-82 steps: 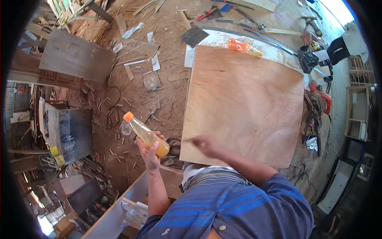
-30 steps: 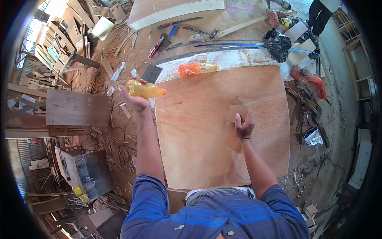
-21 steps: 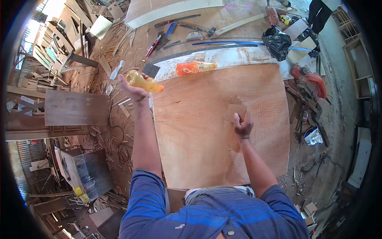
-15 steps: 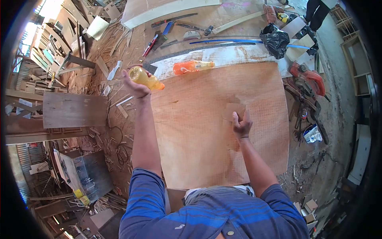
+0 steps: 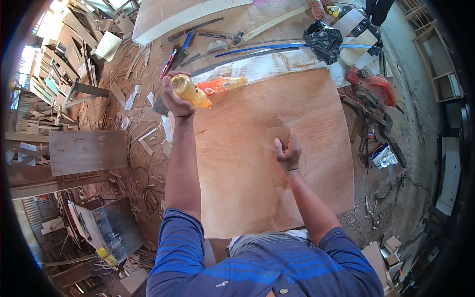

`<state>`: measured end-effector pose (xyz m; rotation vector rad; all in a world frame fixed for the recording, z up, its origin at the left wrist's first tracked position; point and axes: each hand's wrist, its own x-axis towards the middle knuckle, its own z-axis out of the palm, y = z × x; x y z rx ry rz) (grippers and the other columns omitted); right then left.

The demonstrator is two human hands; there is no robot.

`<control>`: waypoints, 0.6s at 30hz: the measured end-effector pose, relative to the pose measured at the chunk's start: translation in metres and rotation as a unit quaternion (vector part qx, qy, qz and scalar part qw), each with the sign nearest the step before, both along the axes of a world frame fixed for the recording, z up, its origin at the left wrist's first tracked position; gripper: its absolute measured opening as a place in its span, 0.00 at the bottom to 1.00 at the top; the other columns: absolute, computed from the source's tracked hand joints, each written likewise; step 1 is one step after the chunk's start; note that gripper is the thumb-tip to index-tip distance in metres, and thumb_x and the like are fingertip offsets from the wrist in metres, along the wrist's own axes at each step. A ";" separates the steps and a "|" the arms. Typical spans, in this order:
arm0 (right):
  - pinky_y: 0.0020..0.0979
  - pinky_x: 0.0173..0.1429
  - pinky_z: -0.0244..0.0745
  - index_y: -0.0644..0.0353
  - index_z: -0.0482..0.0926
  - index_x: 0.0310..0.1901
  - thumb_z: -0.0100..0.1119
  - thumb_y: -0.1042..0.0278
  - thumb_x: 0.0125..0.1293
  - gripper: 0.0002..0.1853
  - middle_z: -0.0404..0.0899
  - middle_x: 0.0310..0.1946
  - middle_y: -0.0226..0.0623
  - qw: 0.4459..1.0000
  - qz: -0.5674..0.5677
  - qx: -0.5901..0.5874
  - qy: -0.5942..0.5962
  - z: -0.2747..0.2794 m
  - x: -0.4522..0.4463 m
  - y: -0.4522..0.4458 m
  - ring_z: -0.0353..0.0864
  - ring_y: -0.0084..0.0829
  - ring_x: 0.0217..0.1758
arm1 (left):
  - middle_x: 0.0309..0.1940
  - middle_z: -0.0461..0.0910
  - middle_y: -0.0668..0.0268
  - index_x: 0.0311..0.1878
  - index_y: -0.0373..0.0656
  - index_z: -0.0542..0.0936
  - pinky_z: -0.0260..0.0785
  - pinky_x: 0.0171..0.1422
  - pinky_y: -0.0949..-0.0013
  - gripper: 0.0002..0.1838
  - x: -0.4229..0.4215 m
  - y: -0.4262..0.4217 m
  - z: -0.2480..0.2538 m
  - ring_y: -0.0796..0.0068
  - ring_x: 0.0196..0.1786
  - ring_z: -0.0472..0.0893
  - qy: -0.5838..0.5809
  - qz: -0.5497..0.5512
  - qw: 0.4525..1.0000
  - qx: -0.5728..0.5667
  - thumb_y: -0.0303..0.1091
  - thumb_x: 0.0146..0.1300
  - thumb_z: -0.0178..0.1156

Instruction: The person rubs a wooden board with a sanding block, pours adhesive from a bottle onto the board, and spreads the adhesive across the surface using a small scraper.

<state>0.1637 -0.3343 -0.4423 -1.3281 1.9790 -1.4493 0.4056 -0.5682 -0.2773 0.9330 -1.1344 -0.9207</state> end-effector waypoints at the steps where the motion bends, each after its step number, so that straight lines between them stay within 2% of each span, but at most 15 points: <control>1: 0.51 0.43 0.81 0.63 0.79 0.47 0.67 0.60 0.65 0.16 0.84 0.37 0.56 1.000 0.005 -0.002 0.003 -0.004 -0.001 0.000 0.86 0.58 0.39 | 0.31 0.79 0.59 0.41 0.37 0.77 0.74 0.27 0.67 0.33 -0.008 0.000 0.002 0.69 0.21 0.78 0.007 -0.003 1.000 0.001 0.60 0.79 0.36; 2: 0.50 0.43 0.81 0.64 0.79 0.46 0.67 0.60 0.65 0.16 0.84 0.37 0.56 1.000 0.011 -0.005 0.007 -0.007 -0.002 0.001 0.86 0.58 0.39 | 0.31 0.79 0.59 0.41 0.37 0.77 0.74 0.27 0.67 0.33 -0.016 -0.004 0.002 0.68 0.22 0.78 -0.015 -0.002 1.000 -0.021 0.61 0.79 0.37; 5: 0.49 0.40 0.81 0.65 0.78 0.45 0.67 0.62 0.65 0.15 0.83 0.34 0.56 0.999 0.025 0.000 0.026 -0.010 -0.004 0.003 0.85 0.58 0.37 | 0.30 0.79 0.59 0.41 0.37 0.76 0.74 0.26 0.67 0.33 -0.060 -0.001 0.016 0.69 0.22 0.78 0.065 -0.027 0.998 0.007 0.61 0.78 0.37; 6: 0.49 0.39 0.81 0.65 0.78 0.44 0.67 0.62 0.65 0.15 0.83 0.33 0.56 0.999 0.029 0.005 0.015 -0.010 -0.005 0.005 0.85 0.58 0.36 | 0.30 0.79 0.58 0.41 0.37 0.76 0.74 0.26 0.67 0.34 -0.070 -0.004 0.015 0.68 0.22 0.78 0.046 -0.035 0.998 0.000 0.62 0.78 0.38; 9: 0.47 0.37 0.80 0.64 0.77 0.43 0.67 0.63 0.65 0.14 0.83 0.30 0.54 0.998 0.048 0.021 -0.017 -0.003 -0.006 0.007 0.86 0.55 0.33 | 0.31 0.80 0.60 0.40 0.39 0.78 0.74 0.27 0.69 0.30 -0.121 0.001 0.028 0.72 0.24 0.78 0.104 -0.071 0.992 0.004 0.57 0.80 0.38; 14: 0.45 0.36 0.80 0.62 0.77 0.43 0.66 0.64 0.65 0.12 0.83 0.28 0.51 0.992 0.112 0.034 -0.047 0.000 -0.016 0.012 0.88 0.53 0.33 | 0.29 0.79 0.59 0.39 0.38 0.77 0.73 0.27 0.67 0.31 -0.202 -0.004 0.030 0.70 0.21 0.77 0.140 -0.135 0.981 0.004 0.59 0.79 0.39; 18: 0.48 0.36 0.79 0.61 0.73 0.40 0.65 0.65 0.65 0.12 0.81 0.26 0.53 0.979 0.170 0.019 -0.108 0.011 -0.026 0.009 0.86 0.55 0.33 | 0.28 0.79 0.59 0.39 0.38 0.77 0.73 0.26 0.66 0.32 -0.264 -0.008 0.030 0.69 0.21 0.77 0.158 -0.178 0.971 0.014 0.60 0.79 0.38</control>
